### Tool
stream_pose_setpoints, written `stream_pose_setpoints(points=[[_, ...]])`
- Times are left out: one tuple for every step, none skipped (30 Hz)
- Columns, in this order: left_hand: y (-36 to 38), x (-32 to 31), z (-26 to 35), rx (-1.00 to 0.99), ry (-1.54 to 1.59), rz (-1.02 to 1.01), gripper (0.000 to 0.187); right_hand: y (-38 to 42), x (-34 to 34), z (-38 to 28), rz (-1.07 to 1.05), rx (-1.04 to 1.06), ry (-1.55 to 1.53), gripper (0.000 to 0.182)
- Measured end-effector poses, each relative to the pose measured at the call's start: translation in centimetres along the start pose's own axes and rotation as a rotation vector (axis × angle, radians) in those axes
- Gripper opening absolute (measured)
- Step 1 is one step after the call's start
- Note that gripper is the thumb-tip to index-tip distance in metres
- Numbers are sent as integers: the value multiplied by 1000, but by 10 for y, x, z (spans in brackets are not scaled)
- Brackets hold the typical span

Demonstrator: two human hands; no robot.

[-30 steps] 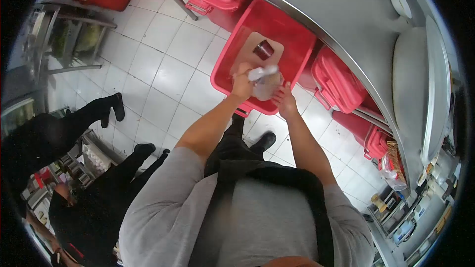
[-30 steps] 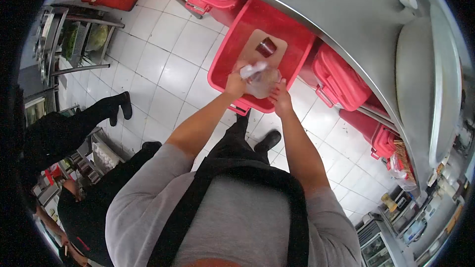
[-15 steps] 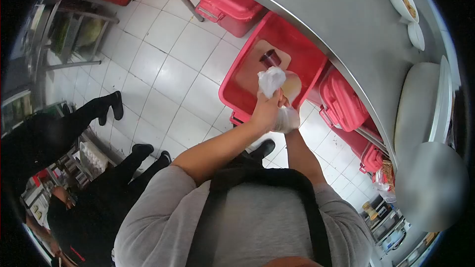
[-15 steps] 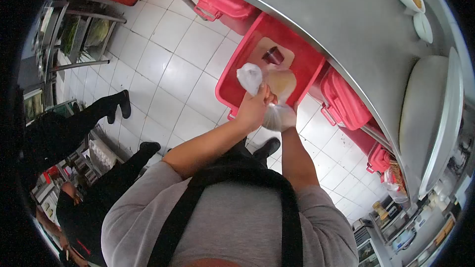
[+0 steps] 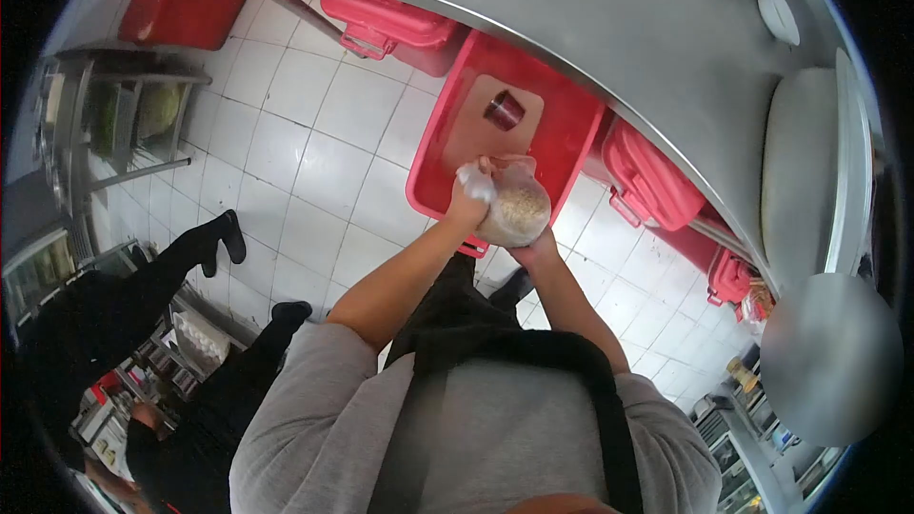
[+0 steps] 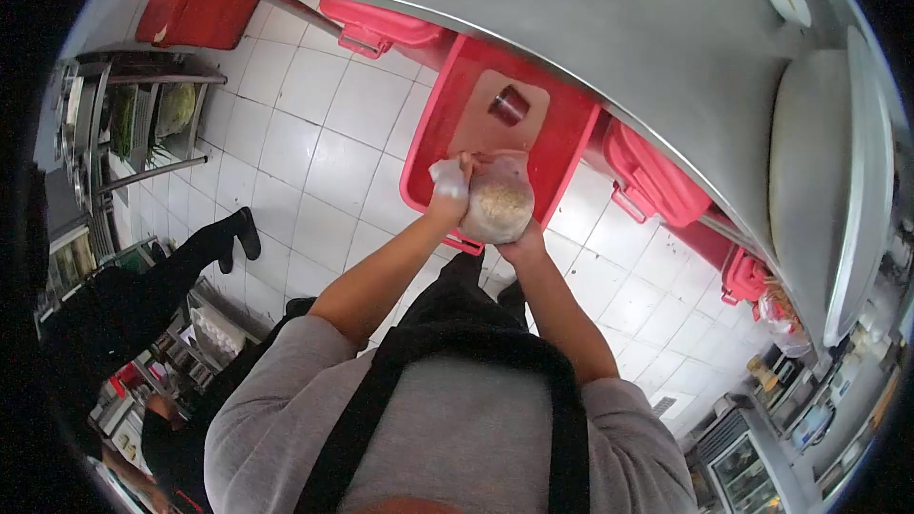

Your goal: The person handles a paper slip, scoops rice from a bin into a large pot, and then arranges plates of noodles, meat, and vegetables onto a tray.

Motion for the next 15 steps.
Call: stream_pose_setpoints(points=[[13,2,5,90,-20,-17,36,-2,16,-2,-4,7,-3,44],[28,1,12,83,-28,-8,38,2,33,-2,-6,14,-3,43],[32,2,21,57,-36,13,39,6,38,-5,98,49,13,44],[25,4,31,19,-43,43,41,6,18,-10,74,69,60,43],[19,3,42,-73,35,65,41,14,3,-13,63,85,103,41],[24,0,50,-143,116,77,41,29,-2,-10,75,97,139,40],[35,-4,56,-210,198,90,41,41,2,-6,52,56,101,39],[42,-13,55,-160,265,-3,32,42,-2,-10,6,21,70,37],[50,-25,51,-122,331,-94,24,41,-8,-17,-51,-11,44,36],[58,-35,52,-84,393,-187,17,44,-16,-23,-302,-79,21,39],[76,-43,59,-172,501,-273,13,52,-13,-27,-546,-149,-4,41],[93,-50,72,-199,455,-290,15,63,-11,-32,-592,-157,-19,41],[110,-60,93,-229,409,-312,16,74,-7,-38,-531,-135,-32,41],[124,-69,114,-264,361,-337,18,87,-4,-44,-480,-112,-47,41],[137,-73,139,-358,288,-385,19,101,-2,-50,-447,-89,-54,41]])
Point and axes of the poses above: each hand's wrist, its own y-axis away from the middle knuckle, its own x-axis out of the back of the hand, z = x × y, the point moved 5 cm from there along -y, towards the middle knuckle, and after that the axes turned 8 degrees about -y, right-handed, at the moved point
